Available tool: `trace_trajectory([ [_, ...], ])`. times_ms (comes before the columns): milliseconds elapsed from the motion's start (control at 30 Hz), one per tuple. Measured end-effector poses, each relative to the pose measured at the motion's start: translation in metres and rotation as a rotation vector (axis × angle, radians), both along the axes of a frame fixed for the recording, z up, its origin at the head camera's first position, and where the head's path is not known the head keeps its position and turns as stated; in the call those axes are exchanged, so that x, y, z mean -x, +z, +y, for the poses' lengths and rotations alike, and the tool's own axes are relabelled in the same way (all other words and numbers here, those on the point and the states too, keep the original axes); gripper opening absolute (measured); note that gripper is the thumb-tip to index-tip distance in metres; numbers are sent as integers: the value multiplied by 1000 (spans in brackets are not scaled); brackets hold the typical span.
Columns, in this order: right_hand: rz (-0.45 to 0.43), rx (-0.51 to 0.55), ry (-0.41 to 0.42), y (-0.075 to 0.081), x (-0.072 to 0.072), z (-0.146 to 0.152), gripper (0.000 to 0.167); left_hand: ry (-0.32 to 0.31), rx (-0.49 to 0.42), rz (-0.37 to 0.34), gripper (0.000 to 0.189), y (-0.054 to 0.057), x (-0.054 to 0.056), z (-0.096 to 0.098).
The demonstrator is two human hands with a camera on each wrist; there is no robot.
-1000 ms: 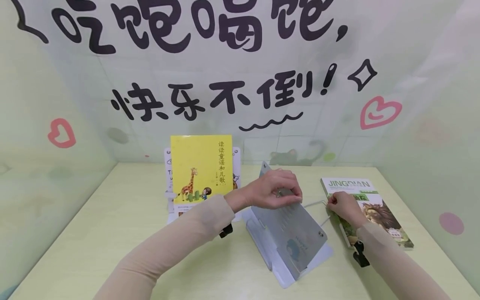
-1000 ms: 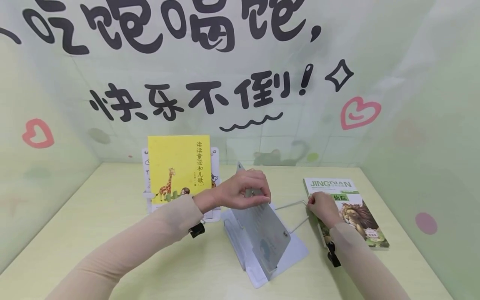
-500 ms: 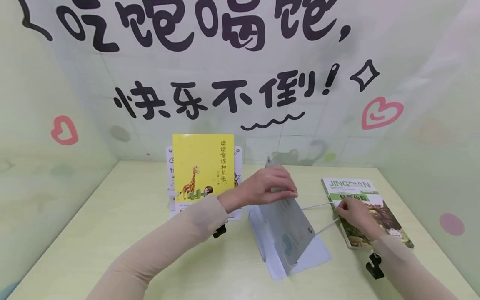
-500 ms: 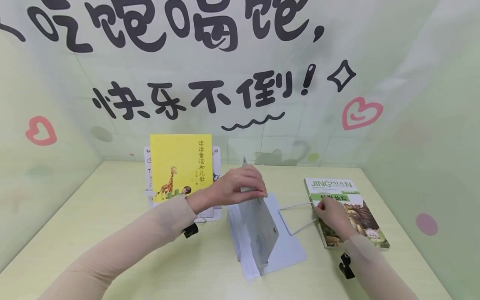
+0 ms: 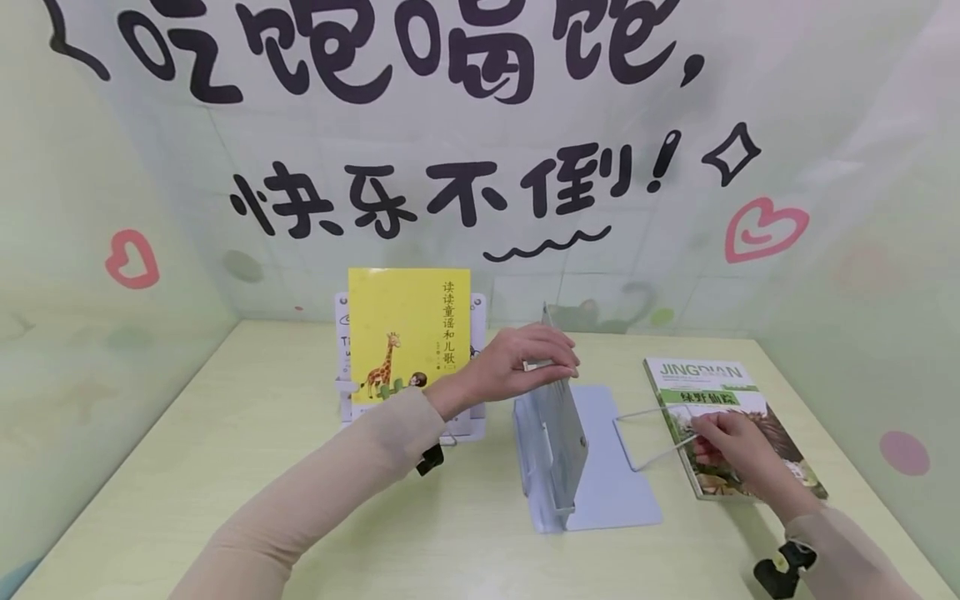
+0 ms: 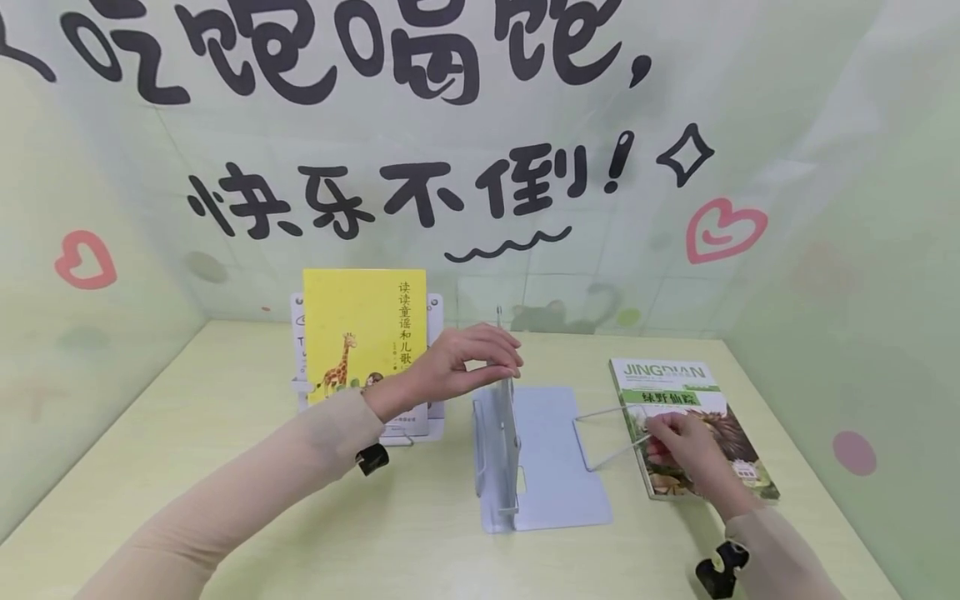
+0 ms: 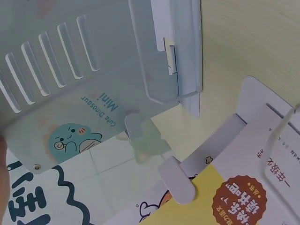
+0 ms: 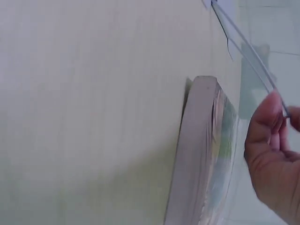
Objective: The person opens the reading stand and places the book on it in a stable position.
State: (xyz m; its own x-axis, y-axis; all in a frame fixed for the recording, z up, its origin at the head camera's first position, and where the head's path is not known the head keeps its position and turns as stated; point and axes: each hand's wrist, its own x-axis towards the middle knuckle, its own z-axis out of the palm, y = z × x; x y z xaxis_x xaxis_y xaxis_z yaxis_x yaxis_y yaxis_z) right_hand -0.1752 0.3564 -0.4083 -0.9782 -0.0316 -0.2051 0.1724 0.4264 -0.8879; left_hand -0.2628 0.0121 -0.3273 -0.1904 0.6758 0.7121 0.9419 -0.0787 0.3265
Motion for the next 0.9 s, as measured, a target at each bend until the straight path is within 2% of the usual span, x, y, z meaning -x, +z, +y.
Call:
trace_trajectory([
  [100,-47,147,96,-1,-4,0,25,-16,-5,-37,10,-1,1,0],
  [167,-63,180,158,-2,-7,-2,26,-27,-11,-57,9,0,2,0],
  [300,-37,111,219,-5,-9,-9,33,-44,-18,-73,9,1,2,3],
  [467,31,-22,258,-7,-10,-26,27,-57,-11,-99,9,0,2,8],
  [700,97,-2,340,-9,-5,-42,21,-43,3,-111,8,-1,4,18],
  [900,215,-88,364,-12,-2,-47,14,-41,2,-129,6,0,6,22],
])
